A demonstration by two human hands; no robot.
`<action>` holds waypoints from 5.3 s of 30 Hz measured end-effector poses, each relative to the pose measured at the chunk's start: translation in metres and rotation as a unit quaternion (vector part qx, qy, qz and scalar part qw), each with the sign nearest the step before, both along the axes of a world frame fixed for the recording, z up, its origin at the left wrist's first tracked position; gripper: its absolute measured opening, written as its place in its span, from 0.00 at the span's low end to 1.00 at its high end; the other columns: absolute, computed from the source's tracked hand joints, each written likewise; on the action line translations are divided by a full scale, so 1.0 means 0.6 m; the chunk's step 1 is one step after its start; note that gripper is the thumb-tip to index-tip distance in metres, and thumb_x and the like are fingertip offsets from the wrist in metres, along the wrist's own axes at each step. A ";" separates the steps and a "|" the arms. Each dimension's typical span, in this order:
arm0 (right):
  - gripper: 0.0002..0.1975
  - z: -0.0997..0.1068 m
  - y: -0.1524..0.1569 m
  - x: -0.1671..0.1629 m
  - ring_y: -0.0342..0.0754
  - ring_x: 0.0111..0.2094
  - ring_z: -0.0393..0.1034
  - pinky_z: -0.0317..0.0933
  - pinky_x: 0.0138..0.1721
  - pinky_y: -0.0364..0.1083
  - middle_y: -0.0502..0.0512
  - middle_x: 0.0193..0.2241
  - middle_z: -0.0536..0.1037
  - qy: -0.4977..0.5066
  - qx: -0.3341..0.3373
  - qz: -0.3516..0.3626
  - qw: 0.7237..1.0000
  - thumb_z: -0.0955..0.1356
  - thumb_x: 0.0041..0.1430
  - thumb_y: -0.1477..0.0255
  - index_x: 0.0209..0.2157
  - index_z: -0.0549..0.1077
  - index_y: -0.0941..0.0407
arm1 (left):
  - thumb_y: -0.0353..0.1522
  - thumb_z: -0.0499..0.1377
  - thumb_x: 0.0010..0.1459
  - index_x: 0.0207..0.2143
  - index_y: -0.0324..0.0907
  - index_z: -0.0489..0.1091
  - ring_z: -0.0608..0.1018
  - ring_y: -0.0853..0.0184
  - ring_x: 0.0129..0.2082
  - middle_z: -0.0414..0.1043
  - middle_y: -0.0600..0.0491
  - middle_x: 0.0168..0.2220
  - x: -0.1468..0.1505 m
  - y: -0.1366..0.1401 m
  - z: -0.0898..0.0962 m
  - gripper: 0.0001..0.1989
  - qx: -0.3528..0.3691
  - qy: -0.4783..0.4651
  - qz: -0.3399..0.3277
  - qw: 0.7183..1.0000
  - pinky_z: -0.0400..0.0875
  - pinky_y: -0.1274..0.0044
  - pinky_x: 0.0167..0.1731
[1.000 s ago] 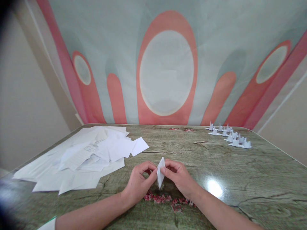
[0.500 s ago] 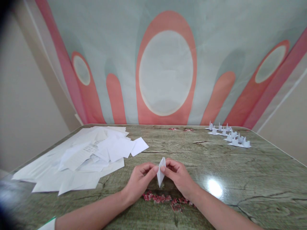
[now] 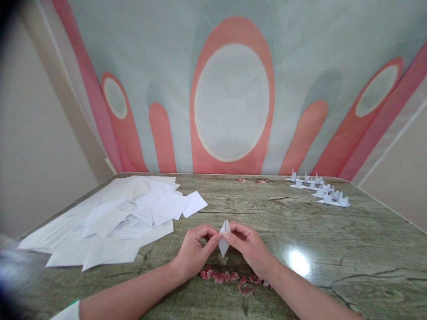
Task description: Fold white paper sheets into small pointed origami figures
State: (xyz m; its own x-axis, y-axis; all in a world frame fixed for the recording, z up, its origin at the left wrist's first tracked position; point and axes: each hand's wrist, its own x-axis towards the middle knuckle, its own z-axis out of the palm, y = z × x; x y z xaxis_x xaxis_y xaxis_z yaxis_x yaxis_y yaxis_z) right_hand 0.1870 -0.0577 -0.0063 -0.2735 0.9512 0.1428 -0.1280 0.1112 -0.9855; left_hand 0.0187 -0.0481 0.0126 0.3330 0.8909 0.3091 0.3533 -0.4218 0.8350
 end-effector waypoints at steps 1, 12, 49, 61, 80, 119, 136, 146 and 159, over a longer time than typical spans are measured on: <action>0.08 0.001 -0.002 -0.002 0.43 0.31 0.61 0.56 0.34 0.42 0.49 0.28 0.68 -0.003 0.005 -0.004 1.000 0.66 0.56 0.67 0.34 0.73 0.56 | 0.33 0.54 0.55 0.23 0.38 0.69 0.69 0.71 0.24 0.70 0.53 0.23 -0.001 0.000 0.000 0.11 0.032 0.019 0.006 0.999 0.63 0.81 0.27; 0.07 0.013 -0.002 -0.005 0.44 0.32 0.63 0.58 0.36 0.43 0.50 0.28 0.69 -0.094 0.109 -0.070 0.987 0.68 0.53 0.67 0.27 0.71 0.55 | 0.26 0.55 0.50 0.21 0.40 0.65 0.70 0.72 0.23 0.69 0.55 0.21 -0.003 0.007 -0.007 0.06 0.284 0.075 0.001 0.956 0.63 0.81 0.26; 0.03 0.023 -0.003 0.021 0.47 0.33 0.66 0.57 0.36 0.48 0.53 0.30 0.73 -0.350 0.442 -0.172 0.808 0.67 0.55 0.72 0.33 0.73 0.53 | 0.29 0.51 0.59 0.31 0.40 0.66 0.70 0.70 0.28 0.69 0.55 0.26 -0.036 0.013 0.032 0.05 0.514 0.320 -0.056 0.794 0.59 0.76 0.27; 0.05 0.023 -0.008 0.017 0.47 0.33 0.66 0.58 0.35 0.49 0.53 0.29 0.73 -0.338 0.413 -0.176 0.827 0.67 0.56 0.71 0.34 0.74 0.51 | 0.30 0.51 0.60 0.32 0.40 0.66 0.71 0.70 0.30 0.70 0.54 0.27 -0.036 0.017 0.022 0.06 0.506 0.314 -0.055 0.802 0.60 0.76 0.29; 0.03 0.019 -0.009 0.013 0.48 0.33 0.66 0.58 0.36 0.50 0.52 0.28 0.73 -0.322 0.378 -0.192 0.847 0.68 0.54 0.71 0.31 0.74 0.52 | 0.29 0.52 0.58 0.30 0.40 0.66 0.71 0.69 0.29 0.70 0.55 0.27 -0.034 0.023 0.013 0.05 0.472 0.296 -0.053 0.829 0.60 0.77 0.29; 0.11 0.033 -0.023 -0.002 0.44 0.32 0.63 0.57 0.34 0.44 0.51 0.28 0.67 -0.156 0.117 -0.125 0.973 0.65 0.57 0.66 0.25 0.73 0.56 | 0.33 0.56 0.55 0.25 0.37 0.72 0.72 0.70 0.27 0.72 0.54 0.25 0.001 0.002 0.016 0.10 -0.055 -0.009 -0.069 0.996 0.64 0.81 0.32; 0.14 0.032 -0.019 -0.011 0.45 0.33 0.63 0.57 0.35 0.43 0.51 0.29 0.69 -0.127 0.033 -0.104 0.986 0.60 0.60 0.61 0.33 0.69 0.56 | 0.33 0.55 0.55 0.27 0.38 0.71 0.72 0.68 0.29 0.72 0.53 0.27 0.001 0.004 0.009 0.09 -0.069 0.008 -0.040 0.997 0.64 0.79 0.32; 0.16 0.016 -0.017 -0.017 0.42 0.24 0.59 0.54 0.26 0.41 0.47 0.21 0.66 -0.206 0.033 -0.059 0.976 0.62 0.57 0.60 0.26 0.69 0.58 | 0.32 0.54 0.55 0.27 0.38 0.69 0.71 0.68 0.29 0.71 0.53 0.27 -0.001 0.010 0.005 0.08 -0.054 -0.005 0.015 0.998 0.64 0.78 0.34; 0.15 0.014 -0.019 -0.020 0.43 0.25 0.60 0.56 0.28 0.41 0.48 0.22 0.68 -0.218 0.038 -0.065 0.973 0.62 0.57 0.62 0.27 0.70 0.59 | 0.33 0.54 0.55 0.27 0.38 0.69 0.71 0.69 0.29 0.71 0.53 0.26 0.002 0.008 -0.001 0.09 -0.066 -0.044 0.000 0.997 0.65 0.78 0.34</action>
State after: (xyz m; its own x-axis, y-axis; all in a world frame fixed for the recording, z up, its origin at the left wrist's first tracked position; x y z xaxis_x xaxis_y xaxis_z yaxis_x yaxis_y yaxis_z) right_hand 0.1748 -0.0691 0.0022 -0.2027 0.9729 0.1116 0.3200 0.1735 -0.9314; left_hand 0.0200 -0.0433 0.0120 0.3096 0.9256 0.2179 0.2760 -0.3068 0.9109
